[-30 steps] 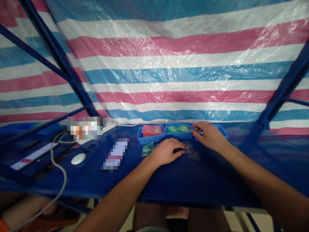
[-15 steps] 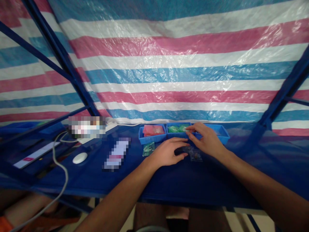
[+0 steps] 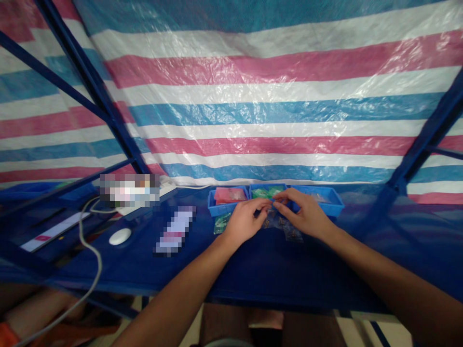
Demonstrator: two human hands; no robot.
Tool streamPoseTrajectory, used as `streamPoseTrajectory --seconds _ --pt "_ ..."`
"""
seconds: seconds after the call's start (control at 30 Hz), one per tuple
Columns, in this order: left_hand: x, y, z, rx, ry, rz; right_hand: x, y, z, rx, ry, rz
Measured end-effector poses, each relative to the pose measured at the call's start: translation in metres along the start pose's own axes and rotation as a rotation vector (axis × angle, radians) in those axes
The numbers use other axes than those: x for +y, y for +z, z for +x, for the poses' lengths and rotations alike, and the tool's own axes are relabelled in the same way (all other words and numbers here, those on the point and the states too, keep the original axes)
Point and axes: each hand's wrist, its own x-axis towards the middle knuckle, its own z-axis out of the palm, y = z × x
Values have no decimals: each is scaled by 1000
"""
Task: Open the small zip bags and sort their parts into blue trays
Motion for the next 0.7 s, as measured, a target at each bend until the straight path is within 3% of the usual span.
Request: streamPoseTrajectory --seconds 0.17,0.3,0.7 --pt "1 2 0 99 -91 -168 5 15 0 -31 220 413" --pt "-2 6 0 110 -102 -309 13 22 -1 -12 378 583" --pt "-11 13 3 117 -180 -413 8 20 0 39 388 652"
